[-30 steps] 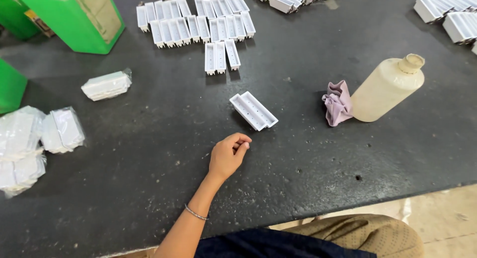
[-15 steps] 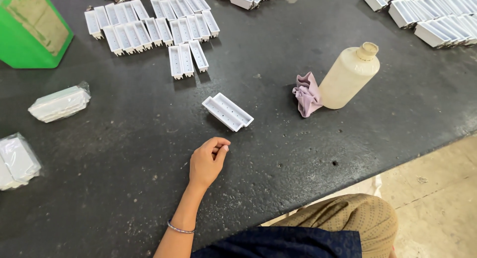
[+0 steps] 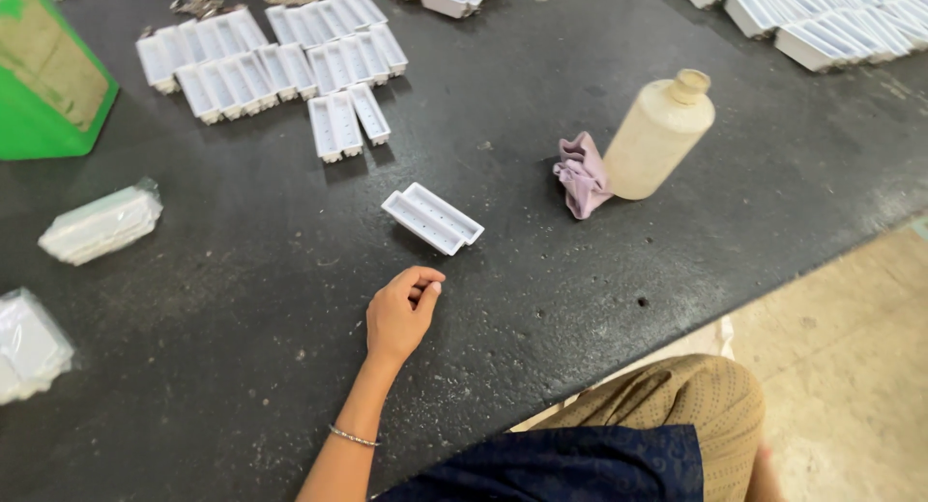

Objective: The person wipes small white plastic parts with a cloth, occasionally picking up a bottle to apply liquid to the cloth. They handle the parts one at a time, wiping each side, and place some into clear plastic bags.

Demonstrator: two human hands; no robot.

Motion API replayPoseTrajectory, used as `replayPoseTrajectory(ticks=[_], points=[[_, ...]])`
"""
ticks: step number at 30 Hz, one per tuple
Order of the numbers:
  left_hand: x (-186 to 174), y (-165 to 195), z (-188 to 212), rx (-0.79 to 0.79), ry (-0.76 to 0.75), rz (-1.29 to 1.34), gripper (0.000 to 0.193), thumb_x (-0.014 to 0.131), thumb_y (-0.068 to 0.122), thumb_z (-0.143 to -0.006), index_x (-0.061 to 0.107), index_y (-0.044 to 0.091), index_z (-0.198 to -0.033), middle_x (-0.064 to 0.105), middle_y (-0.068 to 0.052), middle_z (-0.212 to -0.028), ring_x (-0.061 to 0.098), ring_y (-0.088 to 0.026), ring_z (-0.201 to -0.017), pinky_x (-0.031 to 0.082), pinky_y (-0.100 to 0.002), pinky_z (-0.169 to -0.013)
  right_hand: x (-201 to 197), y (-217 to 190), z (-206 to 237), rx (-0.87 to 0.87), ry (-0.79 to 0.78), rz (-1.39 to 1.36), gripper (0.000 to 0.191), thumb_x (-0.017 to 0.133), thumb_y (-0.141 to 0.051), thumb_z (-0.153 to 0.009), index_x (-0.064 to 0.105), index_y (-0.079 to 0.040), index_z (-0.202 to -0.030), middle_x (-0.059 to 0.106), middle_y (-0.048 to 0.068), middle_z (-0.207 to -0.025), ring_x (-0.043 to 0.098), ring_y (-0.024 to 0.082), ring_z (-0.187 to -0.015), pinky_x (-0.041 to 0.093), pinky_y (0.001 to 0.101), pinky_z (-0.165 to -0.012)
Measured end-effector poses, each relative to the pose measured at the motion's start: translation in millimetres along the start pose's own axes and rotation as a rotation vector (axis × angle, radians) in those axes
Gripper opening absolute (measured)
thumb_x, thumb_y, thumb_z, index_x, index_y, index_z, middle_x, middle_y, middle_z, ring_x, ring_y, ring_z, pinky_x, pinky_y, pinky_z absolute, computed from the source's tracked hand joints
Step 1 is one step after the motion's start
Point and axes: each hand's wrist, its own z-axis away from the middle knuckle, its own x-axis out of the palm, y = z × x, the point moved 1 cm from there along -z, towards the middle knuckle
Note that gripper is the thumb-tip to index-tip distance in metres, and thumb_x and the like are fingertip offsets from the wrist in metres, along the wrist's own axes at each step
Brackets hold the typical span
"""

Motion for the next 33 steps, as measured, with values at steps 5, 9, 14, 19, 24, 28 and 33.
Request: replayPoseTrajectory(ticks=[5, 9, 14, 19, 24, 28, 33], points=[[8.4, 0.9, -3.1, 0.063, -0.075, 0.041, 0.016, 0.072, 0.020, -0.089, 0.077, 0.015, -0.103, 0.078, -0.002, -0.092, 0.075, -0.016, -0.077, 0.056, -0.030, -0.067, -76.6, -33.0, -77.1, -0.039, 0.369, -0.122, 0.022, 0.070, -0.023, -0.112, 0.074, -0.002, -0.107, 0.067, 0.006, -0.087, 0.056, 0.011, -0.075, 0.045, 0.0285, -0.066], [19.3, 1.7, -2.3, 0.061, -0.075, 0.020, 0.015, 0.072, 0.017, -0.091, 0.077, 0.011, -0.104, 0.077, -0.004, -0.090, 0.072, -0.015, -0.073, 0.055, -0.030, -0.066, -80.6, -112.0, -101.2, -0.426, 0.337, -0.193, 0.016, 0.065, -0.010, -0.103, 0.072, -0.003, -0.116, 0.073, 0.006, -0.104, 0.065, 0.010, -0.095, 0.052, 0.0264, -0.087], [22.2, -3.5, -2.1, 0.097, -0.095, 0.224, 0.014, 0.067, 0.011, -0.097, 0.074, 0.006, -0.109, 0.075, -0.005, -0.087, 0.069, -0.011, -0.074, 0.055, -0.025, -0.068, 37.7, -207.4, -69.5, -0.469, 0.139, -0.076, 0.044, 0.075, -0.026, -0.093, 0.062, -0.008, -0.130, 0.060, 0.013, -0.126, 0.058, 0.029, -0.118, 0.047, 0.0411, -0.102], [27.7, -7.7, -3.4, 0.134, -0.149, 0.279, 0.013, 0.066, 0.008, -0.099, 0.073, 0.004, -0.110, 0.075, -0.005, -0.088, 0.070, -0.010, -0.076, 0.056, -0.024, -0.069, 83.0, -218.6, -38.3, -0.407, 0.405, 0.056, 0.040, 0.073, -0.020, -0.089, 0.062, -0.010, -0.127, 0.057, 0.012, -0.132, 0.052, 0.033, -0.124, 0.038, 0.0462, -0.103], [34.6, -6.5, 0.0, 0.183, -0.143, 0.232, 0.011, 0.067, 0.007, -0.099, 0.073, 0.003, -0.108, 0.075, -0.006, -0.087, 0.071, -0.011, -0.076, 0.056, -0.025, -0.068, 80.1, -209.9, -42.1, -0.365, 0.401, 0.128, 0.032, 0.071, -0.017, -0.089, 0.062, -0.011, -0.119, 0.058, 0.010, -0.127, 0.052, 0.032, -0.123, 0.038, 0.0462, -0.104], [36.1, -3.9, -0.6, 0.257, -0.135, 0.278, 0.010, 0.067, 0.006, -0.100, 0.072, 0.003, -0.108, 0.075, -0.007, -0.088, 0.073, -0.013, -0.079, 0.056, -0.026, -0.071, 82.9, -208.9, -46.7, -0.380, 0.395, 0.182, 0.028, 0.071, -0.017, -0.090, 0.063, -0.011, -0.116, 0.058, 0.010, -0.125, 0.051, 0.032, -0.123, 0.038, 0.0454, -0.103], [39.9, -4.0, -6.0, 0.260, -0.096, 0.270, 0.010, 0.068, 0.005, -0.097, 0.073, 0.004, -0.106, 0.075, -0.006, -0.086, 0.072, -0.014, -0.076, 0.056, -0.027, -0.069, 84.0, -206.5, -57.4, -0.386, 0.418, 0.237, 0.025, 0.071, -0.019, -0.090, 0.065, -0.011, -0.113, 0.059, 0.010, -0.123, 0.051, 0.032, -0.120, 0.037, 0.0462, -0.102]])
